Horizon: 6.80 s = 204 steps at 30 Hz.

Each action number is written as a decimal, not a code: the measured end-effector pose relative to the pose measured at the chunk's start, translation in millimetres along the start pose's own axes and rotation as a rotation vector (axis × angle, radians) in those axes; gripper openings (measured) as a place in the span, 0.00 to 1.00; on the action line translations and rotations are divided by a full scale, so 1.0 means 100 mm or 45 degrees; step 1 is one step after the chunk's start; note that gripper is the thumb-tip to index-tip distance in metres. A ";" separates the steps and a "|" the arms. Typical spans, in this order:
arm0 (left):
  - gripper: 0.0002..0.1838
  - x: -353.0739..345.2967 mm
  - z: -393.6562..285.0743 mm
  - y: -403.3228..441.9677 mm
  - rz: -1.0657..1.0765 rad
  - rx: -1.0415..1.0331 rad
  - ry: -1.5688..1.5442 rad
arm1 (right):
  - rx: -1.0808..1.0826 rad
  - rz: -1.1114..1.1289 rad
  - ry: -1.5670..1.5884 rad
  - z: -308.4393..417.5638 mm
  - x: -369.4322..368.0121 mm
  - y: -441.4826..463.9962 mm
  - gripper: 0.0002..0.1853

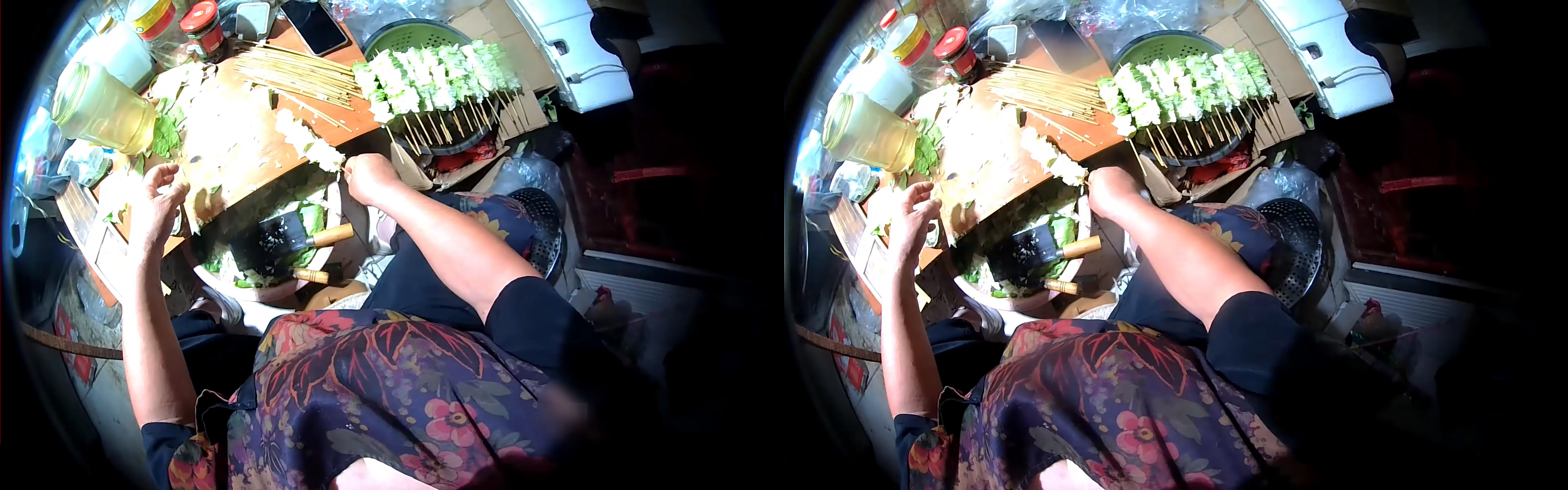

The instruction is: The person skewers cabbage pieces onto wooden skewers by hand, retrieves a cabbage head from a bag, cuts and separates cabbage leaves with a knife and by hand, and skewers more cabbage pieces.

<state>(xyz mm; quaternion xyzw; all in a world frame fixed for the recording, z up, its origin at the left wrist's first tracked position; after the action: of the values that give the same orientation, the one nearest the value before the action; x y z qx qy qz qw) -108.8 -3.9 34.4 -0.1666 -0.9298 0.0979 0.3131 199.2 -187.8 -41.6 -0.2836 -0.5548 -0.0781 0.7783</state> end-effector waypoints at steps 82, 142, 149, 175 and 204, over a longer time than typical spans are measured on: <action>0.22 -0.25 -0.21 -0.03 0.178 0.020 0.041 | -0.692 -0.542 1.225 -0.80 0.71 0.15 0.03; 0.28 -2.77 -2.01 0.04 0.214 -1.052 0.384 | -0.433 -0.222 0.005 -1.02 1.13 0.17 0.11; 0.33 -1.93 -1.76 -0.04 0.207 -0.888 0.192 | -0.389 -0.510 0.121 -0.89 1.47 -0.07 0.15; 0.21 0.10 1.62 0.65 -0.101 -0.077 0.380 | 0.499 0.449 -0.505 0.69 -0.74 -0.62 0.16; 0.17 -0.06 0.65 0.15 -0.051 0.500 -0.257 | 0.513 0.412 0.958 1.34 1.12 -0.56 0.18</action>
<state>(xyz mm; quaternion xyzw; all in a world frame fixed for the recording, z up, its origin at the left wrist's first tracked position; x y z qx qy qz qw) -141.1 2.4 -24.2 -0.0733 -0.9227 0.2871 0.2466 107.0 -142.2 110.3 -0.1615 -0.1862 0.0565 0.9675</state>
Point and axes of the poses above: each hand's wrist, its own y-axis towards the middle knuckle, its own x-axis out of the back of the hand, z = x × y, the point moved 6 cm from there along y, towards the middle knuckle, and after that the axes turned 7 degrees about -z, right-handed, at the moved point
